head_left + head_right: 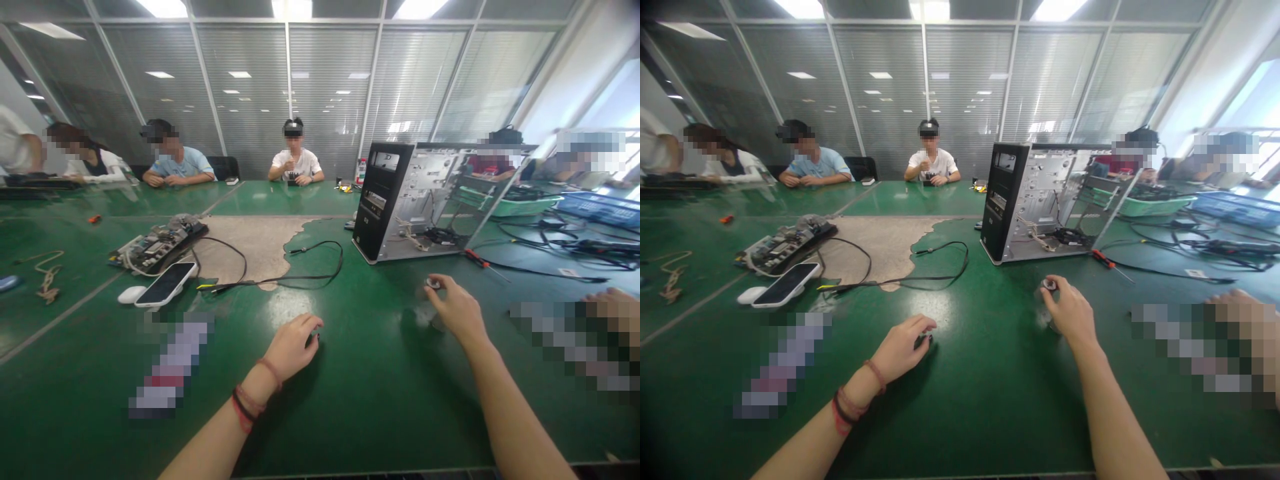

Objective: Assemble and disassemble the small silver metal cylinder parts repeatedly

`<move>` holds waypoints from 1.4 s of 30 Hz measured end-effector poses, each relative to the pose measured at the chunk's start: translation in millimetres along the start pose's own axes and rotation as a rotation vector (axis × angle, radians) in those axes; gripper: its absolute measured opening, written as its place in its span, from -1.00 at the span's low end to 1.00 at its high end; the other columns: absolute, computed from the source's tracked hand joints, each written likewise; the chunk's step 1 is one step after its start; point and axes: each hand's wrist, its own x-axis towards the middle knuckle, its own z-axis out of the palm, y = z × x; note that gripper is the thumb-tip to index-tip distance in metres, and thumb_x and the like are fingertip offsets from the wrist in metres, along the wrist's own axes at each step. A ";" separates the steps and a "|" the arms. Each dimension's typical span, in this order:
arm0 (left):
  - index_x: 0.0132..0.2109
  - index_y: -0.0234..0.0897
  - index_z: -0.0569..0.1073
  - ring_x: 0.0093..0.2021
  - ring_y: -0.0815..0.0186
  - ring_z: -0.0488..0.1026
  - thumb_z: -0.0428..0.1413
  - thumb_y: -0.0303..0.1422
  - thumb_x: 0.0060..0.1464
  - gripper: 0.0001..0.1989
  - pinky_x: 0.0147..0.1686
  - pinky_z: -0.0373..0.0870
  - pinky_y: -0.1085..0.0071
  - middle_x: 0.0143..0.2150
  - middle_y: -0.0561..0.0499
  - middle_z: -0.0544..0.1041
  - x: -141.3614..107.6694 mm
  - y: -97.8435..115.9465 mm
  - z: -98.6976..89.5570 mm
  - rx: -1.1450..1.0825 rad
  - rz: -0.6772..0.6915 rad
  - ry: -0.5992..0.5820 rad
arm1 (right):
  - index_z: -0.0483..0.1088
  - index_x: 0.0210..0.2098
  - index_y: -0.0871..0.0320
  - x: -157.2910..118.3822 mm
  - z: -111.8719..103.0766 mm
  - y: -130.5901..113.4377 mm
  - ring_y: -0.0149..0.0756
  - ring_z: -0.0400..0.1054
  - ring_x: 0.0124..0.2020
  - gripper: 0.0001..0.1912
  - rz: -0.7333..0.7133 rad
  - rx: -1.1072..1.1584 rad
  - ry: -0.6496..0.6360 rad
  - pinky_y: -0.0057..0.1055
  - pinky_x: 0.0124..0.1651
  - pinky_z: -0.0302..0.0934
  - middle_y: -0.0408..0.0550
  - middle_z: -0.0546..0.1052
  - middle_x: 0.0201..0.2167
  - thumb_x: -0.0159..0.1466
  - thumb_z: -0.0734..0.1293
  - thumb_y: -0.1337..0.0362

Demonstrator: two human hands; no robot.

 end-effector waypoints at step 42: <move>-0.23 -0.25 0.38 -0.19 0.25 0.39 0.14 -0.47 -0.08 -0.80 -0.17 0.31 0.40 -0.23 0.02 0.46 2.7 7.3 2.3 -0.282 -0.068 -0.044 | 0.19 0.03 0.09 -86.5 35.4 -151.2 -0.17 0.42 -0.08 -0.62 -0.711 0.700 -0.250 -0.19 -0.04 0.33 0.04 0.50 -0.10 0.21 0.26 0.31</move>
